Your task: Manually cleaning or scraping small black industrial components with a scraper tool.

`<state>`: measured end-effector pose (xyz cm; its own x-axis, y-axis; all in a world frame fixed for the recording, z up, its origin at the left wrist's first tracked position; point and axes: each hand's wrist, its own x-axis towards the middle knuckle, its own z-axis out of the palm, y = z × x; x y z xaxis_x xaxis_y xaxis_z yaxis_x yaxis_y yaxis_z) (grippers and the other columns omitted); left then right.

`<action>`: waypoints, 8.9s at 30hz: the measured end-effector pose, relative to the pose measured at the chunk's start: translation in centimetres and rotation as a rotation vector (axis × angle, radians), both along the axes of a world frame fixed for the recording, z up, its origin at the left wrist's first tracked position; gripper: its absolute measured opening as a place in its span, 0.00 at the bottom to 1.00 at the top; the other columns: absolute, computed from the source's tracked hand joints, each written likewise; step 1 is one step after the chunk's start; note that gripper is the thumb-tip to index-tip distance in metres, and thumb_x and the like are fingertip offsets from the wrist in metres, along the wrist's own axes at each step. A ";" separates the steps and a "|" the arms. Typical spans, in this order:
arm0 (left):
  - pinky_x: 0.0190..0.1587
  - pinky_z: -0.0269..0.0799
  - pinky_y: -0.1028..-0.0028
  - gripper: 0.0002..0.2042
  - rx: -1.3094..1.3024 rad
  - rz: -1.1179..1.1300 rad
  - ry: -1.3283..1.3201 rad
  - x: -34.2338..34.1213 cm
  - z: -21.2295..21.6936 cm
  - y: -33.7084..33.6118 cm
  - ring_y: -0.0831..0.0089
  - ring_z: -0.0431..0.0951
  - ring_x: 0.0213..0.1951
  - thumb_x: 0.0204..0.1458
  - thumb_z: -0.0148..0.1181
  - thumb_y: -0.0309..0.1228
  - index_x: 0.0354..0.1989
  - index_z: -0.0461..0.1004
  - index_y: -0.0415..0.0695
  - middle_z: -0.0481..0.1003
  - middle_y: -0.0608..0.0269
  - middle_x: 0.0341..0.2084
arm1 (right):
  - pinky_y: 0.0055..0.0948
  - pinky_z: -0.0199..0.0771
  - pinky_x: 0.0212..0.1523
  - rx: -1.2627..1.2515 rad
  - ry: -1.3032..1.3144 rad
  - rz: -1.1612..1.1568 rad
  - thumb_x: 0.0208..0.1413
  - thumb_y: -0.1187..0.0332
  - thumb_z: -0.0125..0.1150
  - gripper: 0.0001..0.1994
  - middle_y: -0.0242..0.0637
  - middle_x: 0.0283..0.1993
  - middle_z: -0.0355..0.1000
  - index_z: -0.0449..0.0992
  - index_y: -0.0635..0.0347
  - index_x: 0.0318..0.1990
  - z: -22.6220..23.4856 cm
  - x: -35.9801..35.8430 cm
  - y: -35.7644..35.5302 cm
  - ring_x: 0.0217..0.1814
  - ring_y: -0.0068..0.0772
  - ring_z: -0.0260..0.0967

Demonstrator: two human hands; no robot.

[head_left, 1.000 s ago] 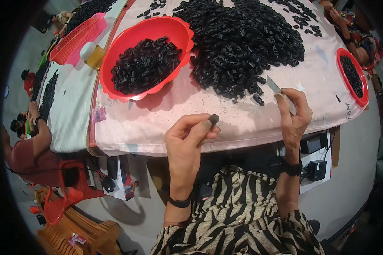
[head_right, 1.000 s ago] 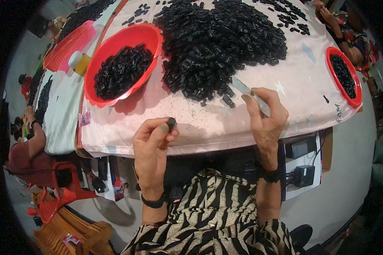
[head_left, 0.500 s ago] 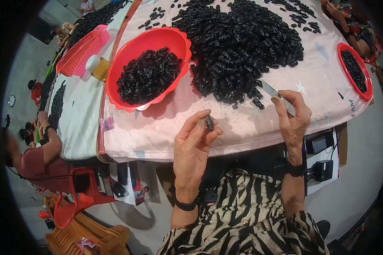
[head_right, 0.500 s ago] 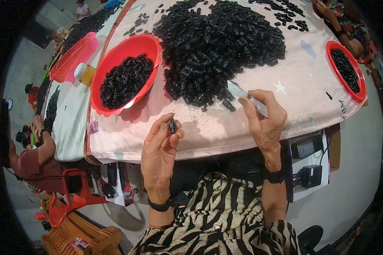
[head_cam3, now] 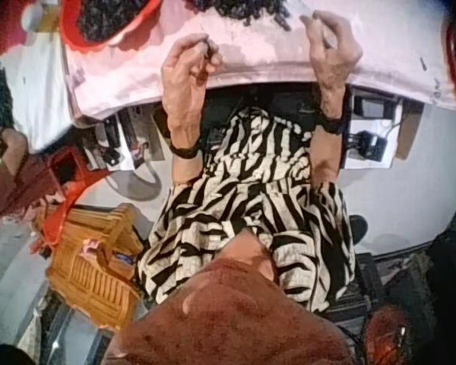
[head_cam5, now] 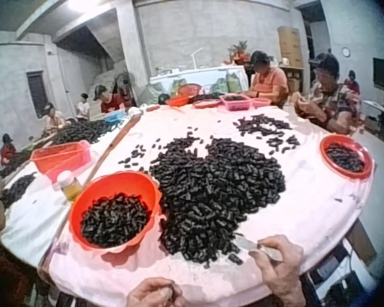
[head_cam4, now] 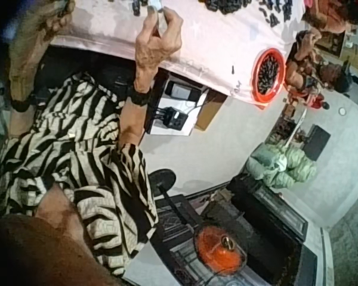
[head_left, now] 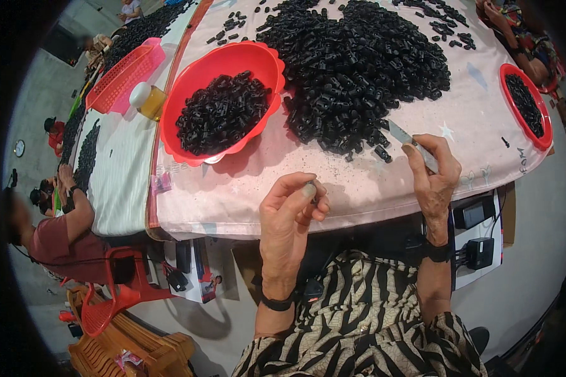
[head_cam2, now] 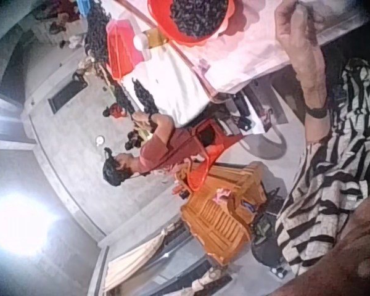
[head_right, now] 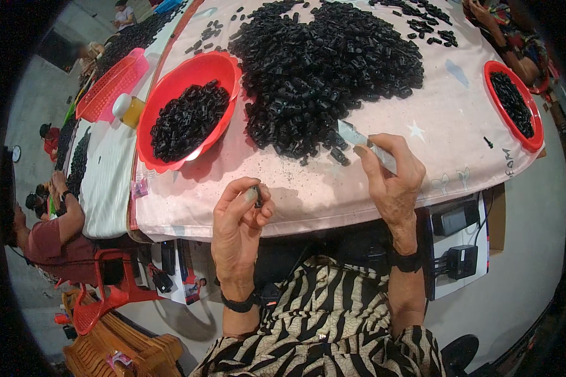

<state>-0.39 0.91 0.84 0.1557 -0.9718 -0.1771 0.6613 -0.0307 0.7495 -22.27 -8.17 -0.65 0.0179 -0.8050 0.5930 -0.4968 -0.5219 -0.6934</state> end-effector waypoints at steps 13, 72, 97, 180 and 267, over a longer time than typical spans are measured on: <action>0.38 0.73 0.82 0.15 -0.011 -0.012 0.041 0.3 -0.7 0.2 0.75 0.74 0.34 0.58 0.51 0.25 0.52 0.67 0.31 0.73 0.52 0.38 | 0.26 0.70 0.18 -0.080 -0.023 0.443 0.48 0.73 0.67 0.10 0.38 0.26 0.73 0.73 0.64 0.36 1.8 5.2 3.7 0.23 0.30 0.73; 0.36 0.67 0.82 0.12 -0.019 0.047 -0.031 -0.4 -0.8 0.1 0.80 0.69 0.32 0.58 0.51 0.23 0.48 0.70 0.33 0.74 0.62 0.35 | 0.29 0.68 0.19 -0.116 0.078 0.427 0.49 0.73 0.65 0.08 0.38 0.23 0.70 0.71 0.63 0.33 0.7 7.0 3.9 0.21 0.34 0.72; 0.31 0.68 0.80 0.12 0.029 0.002 -0.085 -0.6 -0.6 -0.1 0.73 0.72 0.29 0.53 0.57 0.22 0.46 0.73 0.34 0.75 0.54 0.35 | 0.19 0.69 0.24 0.013 -0.135 0.021 0.53 0.73 0.64 0.08 0.35 0.27 0.74 0.74 0.66 0.37 0.1 1.4 0.3 0.27 0.19 0.70; 0.37 0.73 0.79 0.16 -0.026 0.020 -0.091 -0.1 -1.4 0.0 0.73 0.74 0.36 0.56 0.52 0.24 0.52 0.68 0.31 0.73 0.51 0.41 | 0.29 0.69 0.21 0.023 -0.003 0.501 0.46 0.74 0.67 0.12 0.39 0.27 0.71 0.71 0.63 0.37 0.9 5.1 4.0 0.23 0.34 0.73; 0.30 0.70 0.80 0.11 0.059 -0.023 -0.287 -1.1 -0.3 -0.2 0.71 0.75 0.28 0.50 0.55 0.19 0.43 0.74 0.33 0.76 0.54 0.33 | 0.21 0.70 0.31 0.111 -0.279 0.015 0.53 0.73 0.63 0.08 0.34 0.28 0.73 0.74 0.68 0.37 0.9 0.2 -1.2 0.29 0.20 0.69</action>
<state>-1.47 0.69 0.54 0.1859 -0.9649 -0.1853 0.4209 -0.0922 0.9024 -22.05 -9.40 0.23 -0.1207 -0.8662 0.4849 -0.2716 -0.4410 -0.8554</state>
